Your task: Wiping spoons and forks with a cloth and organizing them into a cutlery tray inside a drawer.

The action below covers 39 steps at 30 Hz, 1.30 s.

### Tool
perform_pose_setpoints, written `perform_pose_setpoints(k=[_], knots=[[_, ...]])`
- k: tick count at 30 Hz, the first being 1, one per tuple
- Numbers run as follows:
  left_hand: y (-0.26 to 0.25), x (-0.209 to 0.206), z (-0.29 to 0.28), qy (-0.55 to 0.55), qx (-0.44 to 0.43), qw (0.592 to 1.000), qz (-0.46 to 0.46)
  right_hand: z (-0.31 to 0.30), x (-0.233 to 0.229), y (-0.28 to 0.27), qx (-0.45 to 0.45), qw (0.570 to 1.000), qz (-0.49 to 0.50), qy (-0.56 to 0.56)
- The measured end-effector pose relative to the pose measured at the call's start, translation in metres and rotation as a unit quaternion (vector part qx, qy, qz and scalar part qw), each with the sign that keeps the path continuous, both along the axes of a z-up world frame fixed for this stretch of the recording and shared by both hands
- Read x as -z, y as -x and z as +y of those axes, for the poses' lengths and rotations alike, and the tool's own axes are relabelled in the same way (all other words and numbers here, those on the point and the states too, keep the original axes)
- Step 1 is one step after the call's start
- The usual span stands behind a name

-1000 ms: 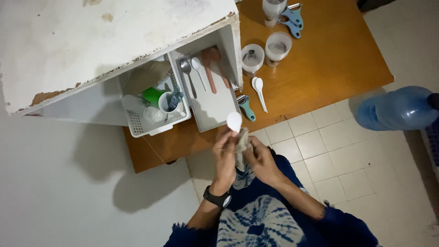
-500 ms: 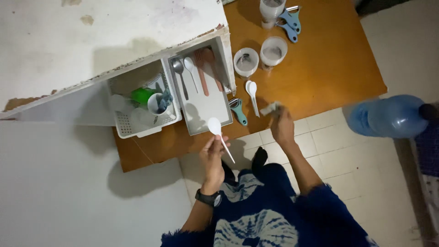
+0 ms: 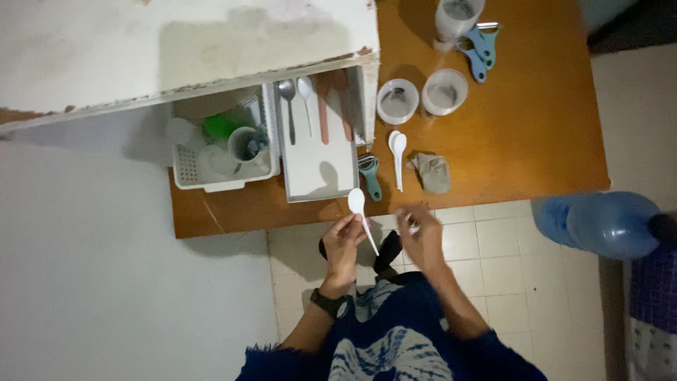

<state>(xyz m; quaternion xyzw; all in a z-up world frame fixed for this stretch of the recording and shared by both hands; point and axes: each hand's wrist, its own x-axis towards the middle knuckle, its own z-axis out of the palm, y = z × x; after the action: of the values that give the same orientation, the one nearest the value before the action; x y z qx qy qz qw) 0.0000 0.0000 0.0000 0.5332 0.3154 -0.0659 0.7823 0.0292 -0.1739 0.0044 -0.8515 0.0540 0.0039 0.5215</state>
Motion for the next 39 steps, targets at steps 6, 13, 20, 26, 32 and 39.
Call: perform_pose_setpoints(k=[6,13,20,26,32,39], knots=[[-0.008,-0.015,-0.004,0.04,-0.029,0.999,0.004,0.043,-0.031,0.034,-0.073,0.995,-0.058,0.043],[-0.007,0.003,0.036,-0.042,0.061,0.997,-0.029,0.062,-0.033,0.027,-0.078,0.995,-0.037,0.058],[-0.015,0.073,0.122,-0.212,-0.042,0.975,-0.041,0.085,-0.038,0.01,-0.044,0.996,-0.01,0.075],[-0.025,0.133,0.157,-0.153,-0.079,0.975,-0.143,0.113,-0.021,-0.003,-0.02,0.994,-0.032,0.106],[-0.033,0.157,0.16,-0.095,-0.092,0.986,-0.098,0.135,-0.01,-0.015,-0.026,0.991,-0.046,0.126],[-0.042,0.161,0.168,-0.001,-0.045,0.993,-0.111,0.161,0.0,-0.04,-0.036,0.986,-0.077,0.14]])
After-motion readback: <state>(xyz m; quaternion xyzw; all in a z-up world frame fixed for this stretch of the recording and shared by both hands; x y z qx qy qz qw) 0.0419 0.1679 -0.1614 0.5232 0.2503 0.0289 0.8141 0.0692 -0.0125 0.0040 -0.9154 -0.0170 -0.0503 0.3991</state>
